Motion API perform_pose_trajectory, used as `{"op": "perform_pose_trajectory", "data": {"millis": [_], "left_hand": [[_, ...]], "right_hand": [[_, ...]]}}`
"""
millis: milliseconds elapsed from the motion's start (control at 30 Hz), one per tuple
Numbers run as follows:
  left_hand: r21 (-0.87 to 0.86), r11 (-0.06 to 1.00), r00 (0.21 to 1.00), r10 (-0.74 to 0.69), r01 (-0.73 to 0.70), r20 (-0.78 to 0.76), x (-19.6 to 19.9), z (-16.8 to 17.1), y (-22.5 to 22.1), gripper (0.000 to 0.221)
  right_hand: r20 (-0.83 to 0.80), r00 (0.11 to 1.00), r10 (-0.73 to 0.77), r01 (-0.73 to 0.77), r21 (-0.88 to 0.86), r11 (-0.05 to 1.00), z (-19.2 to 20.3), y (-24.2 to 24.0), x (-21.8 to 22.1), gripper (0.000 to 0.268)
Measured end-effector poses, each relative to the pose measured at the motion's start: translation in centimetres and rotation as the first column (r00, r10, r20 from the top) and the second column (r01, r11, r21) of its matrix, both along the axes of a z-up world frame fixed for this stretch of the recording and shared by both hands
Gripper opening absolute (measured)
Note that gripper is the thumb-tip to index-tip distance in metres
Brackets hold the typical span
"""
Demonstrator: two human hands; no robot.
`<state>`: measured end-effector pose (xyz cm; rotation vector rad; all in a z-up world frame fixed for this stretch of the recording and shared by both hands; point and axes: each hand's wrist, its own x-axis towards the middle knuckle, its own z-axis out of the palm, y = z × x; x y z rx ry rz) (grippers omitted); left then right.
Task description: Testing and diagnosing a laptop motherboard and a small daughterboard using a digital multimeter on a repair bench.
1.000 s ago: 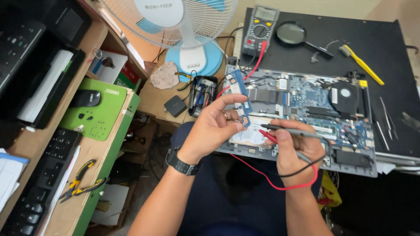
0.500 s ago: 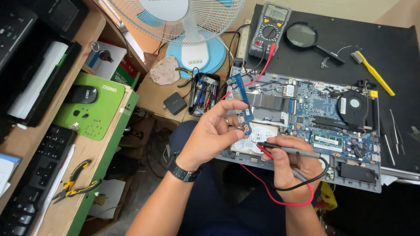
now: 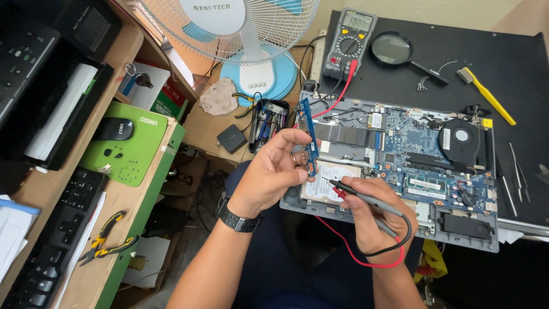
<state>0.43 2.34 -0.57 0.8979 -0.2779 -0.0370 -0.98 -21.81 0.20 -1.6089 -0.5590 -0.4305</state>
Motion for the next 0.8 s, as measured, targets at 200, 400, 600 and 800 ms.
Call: {"op": "perform_pose_trajectory", "data": {"millis": [200,400,600,800], "left_hand": [[0.038,0.999,1.000,-0.001,0.002,-0.015,-0.1,1.1,-0.1,0.048],[0.151,0.988,0.999,0.037,-0.038,0.008,-0.5,1.8,-0.8,0.041],[0.303,0.948,0.995,0.100,-0.094,-0.005,-1.3,3.5,-1.4,0.036],[0.310,0.944,0.992,0.124,-0.115,-0.010,-1.3,3.1,-1.3,0.037]], "right_hand": [[0.028,1.000,0.008,-0.008,-0.022,1.000,0.2,-0.2,0.1,0.018],[-0.057,0.997,0.042,-0.042,-0.002,0.999,0.8,-0.2,-0.4,0.019],[-0.112,0.993,0.023,-0.022,0.005,1.000,1.1,-0.1,-0.7,0.019],[-0.126,0.992,0.026,-0.023,0.031,0.999,1.1,0.0,-0.9,0.019]]}}
